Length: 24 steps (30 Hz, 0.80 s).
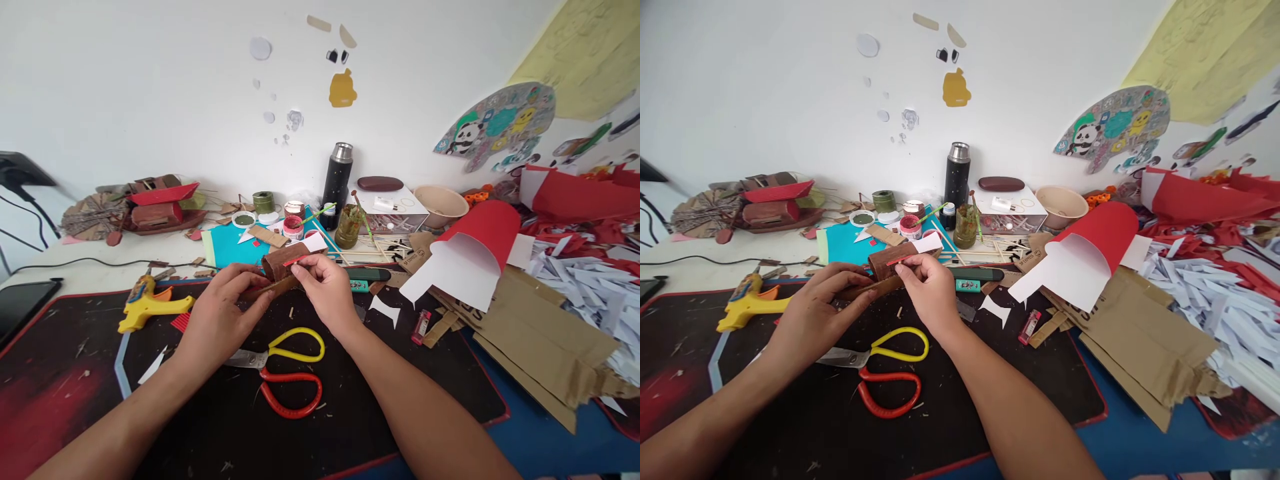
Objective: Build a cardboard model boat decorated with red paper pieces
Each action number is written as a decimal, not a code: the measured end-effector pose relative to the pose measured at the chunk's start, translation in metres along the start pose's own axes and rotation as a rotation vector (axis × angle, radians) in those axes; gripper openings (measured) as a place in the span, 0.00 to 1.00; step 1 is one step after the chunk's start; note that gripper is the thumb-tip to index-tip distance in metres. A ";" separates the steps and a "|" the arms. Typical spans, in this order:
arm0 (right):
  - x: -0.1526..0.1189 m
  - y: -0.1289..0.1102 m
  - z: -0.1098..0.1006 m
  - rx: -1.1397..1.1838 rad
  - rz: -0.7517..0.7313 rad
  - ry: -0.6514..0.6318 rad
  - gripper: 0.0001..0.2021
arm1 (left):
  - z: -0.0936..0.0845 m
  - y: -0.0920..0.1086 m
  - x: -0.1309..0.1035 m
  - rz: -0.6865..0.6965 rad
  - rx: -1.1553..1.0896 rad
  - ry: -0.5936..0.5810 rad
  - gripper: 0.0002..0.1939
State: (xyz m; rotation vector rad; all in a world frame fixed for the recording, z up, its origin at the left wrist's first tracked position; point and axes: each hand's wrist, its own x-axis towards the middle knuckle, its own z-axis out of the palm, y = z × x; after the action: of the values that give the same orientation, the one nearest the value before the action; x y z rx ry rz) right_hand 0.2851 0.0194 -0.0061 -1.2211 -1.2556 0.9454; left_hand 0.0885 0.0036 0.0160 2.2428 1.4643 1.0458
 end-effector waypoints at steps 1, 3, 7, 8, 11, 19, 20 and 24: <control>0.000 0.000 0.000 0.001 0.001 0.000 0.12 | 0.000 0.000 0.000 0.001 0.003 0.002 0.12; -0.001 -0.001 0.000 0.012 0.005 0.001 0.12 | 0.000 -0.001 0.000 0.000 0.003 0.005 0.12; -0.001 0.000 0.000 0.054 0.031 -0.011 0.13 | 0.000 -0.002 0.001 -0.003 -0.012 0.007 0.11; -0.001 0.000 0.000 0.072 0.036 -0.013 0.14 | 0.000 -0.003 0.001 -0.001 -0.014 0.007 0.11; 0.000 0.000 -0.001 0.138 0.054 -0.021 0.17 | -0.001 -0.005 0.001 0.009 -0.008 0.008 0.10; 0.002 0.000 -0.001 0.302 0.125 -0.055 0.18 | -0.001 -0.008 0.000 0.021 0.020 0.013 0.11; 0.002 0.000 -0.001 0.299 0.127 -0.053 0.18 | -0.002 -0.009 0.000 0.020 0.018 0.013 0.11; 0.001 -0.002 0.000 0.290 0.131 -0.068 0.17 | -0.002 -0.011 0.001 0.009 -0.019 0.017 0.11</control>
State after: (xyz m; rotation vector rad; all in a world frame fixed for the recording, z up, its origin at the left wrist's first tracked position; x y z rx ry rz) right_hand 0.2855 0.0202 -0.0039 -1.0586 -1.0563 1.2276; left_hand 0.0800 0.0093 0.0119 2.2351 1.4464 1.0790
